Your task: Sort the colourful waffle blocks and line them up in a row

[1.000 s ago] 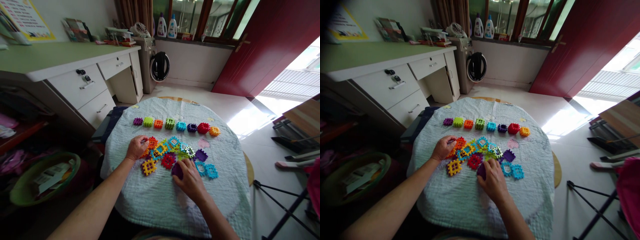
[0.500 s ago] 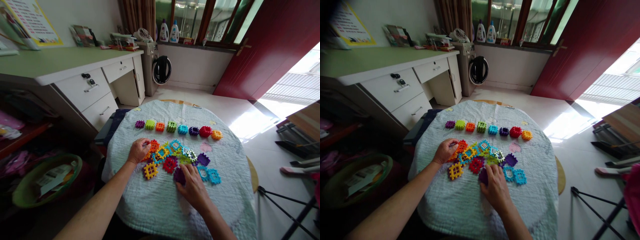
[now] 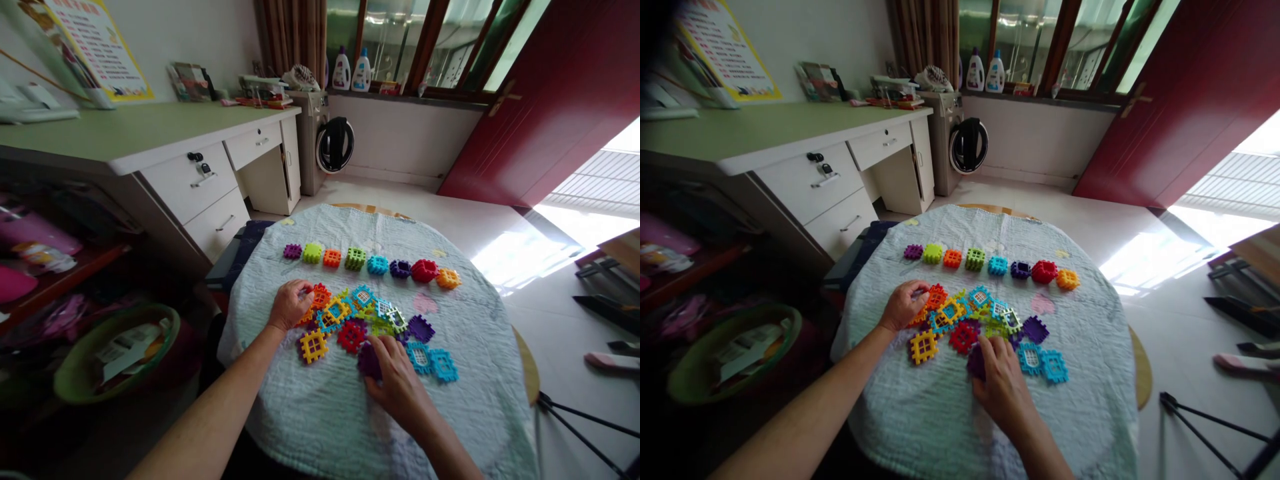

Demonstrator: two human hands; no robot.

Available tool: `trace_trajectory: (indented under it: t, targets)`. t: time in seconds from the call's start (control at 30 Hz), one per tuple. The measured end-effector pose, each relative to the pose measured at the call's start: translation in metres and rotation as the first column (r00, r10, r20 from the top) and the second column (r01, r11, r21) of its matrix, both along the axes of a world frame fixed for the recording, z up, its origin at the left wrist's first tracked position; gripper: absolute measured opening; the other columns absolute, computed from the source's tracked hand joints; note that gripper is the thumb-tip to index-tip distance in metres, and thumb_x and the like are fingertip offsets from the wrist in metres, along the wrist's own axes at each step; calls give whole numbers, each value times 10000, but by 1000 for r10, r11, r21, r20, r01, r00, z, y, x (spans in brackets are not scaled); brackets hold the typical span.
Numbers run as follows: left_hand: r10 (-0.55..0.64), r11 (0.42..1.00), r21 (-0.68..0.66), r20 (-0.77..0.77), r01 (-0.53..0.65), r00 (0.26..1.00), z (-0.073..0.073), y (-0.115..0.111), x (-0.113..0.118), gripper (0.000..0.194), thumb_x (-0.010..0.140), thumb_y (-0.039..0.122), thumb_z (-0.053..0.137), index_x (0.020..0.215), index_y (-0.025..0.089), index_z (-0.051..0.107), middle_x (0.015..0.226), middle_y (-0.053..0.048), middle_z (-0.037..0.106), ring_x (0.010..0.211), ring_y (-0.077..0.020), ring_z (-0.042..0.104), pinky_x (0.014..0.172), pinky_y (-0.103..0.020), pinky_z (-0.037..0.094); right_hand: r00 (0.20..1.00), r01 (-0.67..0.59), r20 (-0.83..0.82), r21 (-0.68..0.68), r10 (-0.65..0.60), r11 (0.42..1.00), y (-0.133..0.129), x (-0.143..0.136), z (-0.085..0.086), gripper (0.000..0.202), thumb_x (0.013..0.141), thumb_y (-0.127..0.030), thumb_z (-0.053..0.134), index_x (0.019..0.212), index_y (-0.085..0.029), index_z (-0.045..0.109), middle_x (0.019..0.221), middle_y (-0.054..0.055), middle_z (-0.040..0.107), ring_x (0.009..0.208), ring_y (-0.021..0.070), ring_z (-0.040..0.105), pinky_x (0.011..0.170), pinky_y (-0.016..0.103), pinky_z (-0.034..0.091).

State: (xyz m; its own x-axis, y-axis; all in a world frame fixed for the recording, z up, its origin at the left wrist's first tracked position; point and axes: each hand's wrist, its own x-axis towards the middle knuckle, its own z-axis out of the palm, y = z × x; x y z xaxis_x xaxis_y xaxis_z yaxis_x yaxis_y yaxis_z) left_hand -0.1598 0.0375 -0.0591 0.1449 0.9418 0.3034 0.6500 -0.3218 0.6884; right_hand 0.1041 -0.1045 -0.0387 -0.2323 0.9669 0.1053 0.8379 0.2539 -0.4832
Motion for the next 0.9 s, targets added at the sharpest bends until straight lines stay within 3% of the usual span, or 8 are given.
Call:
trace_trajectory:
  t: [0.2,0.37,0.5,0.6,0.77,0.9]
  targets:
    - [0,1000,-2,11,1,1000,1,0,0,155,794,281,538,852,190,647,881,-45,683,854,-188,634,843,-329,514,1000,-20,-21,30,21,999,5,0,10,677,657,-92,575,1317,-208,481,1174,107,554,1124,280,507,1001,462,454]
    - [7,1000,2,11,-7,1000,2,0,0,162,799,292,542,865,189,648,893,-52,691,866,-198,641,854,-342,516,996,-52,-63,95,58,994,41,-19,26,661,688,-142,604,1330,-223,465,1181,96,556,1111,270,509,1007,463,438]
    - [15,1000,8,-7,-15,1000,4,-1,1,157,802,290,538,864,195,647,898,-51,691,875,-201,641,863,-349,514,997,-72,-30,87,74,994,73,-41,21,669,680,-163,631,1333,-162,484,1194,131,554,1151,300,479,1037,480,404]
    - [15,1000,10,-22,-15,1000,3,-2,1,158,803,292,540,880,199,643,906,-48,688,885,-201,640,877,-355,513,996,-87,-9,77,88,993,80,-47,13,693,668,-175,654,1341,-154,488,1233,142,547,1185,319,452,1049,493,383]
    - [5,999,36,-70,-2,998,8,2,-2,220,804,342,580,953,194,646,1074,-89,671,1057,-242,607,991,-425,466,996,3,-92,134,10,991,72,-11,10,678,734,-331,688,1362,-210,462,1316,128,506,1210,303,457,1047,491,388]
    - [-95,991,75,-182,110,979,39,-5,5,375,795,396,645,1119,209,629,1276,-106,606,1214,-273,528,1077,-467,386,976,198,-136,233,-169,952,77,52,4,499,823,-407,595,1276,-209,531,1224,128,561,1148,295,514,985,499,423]
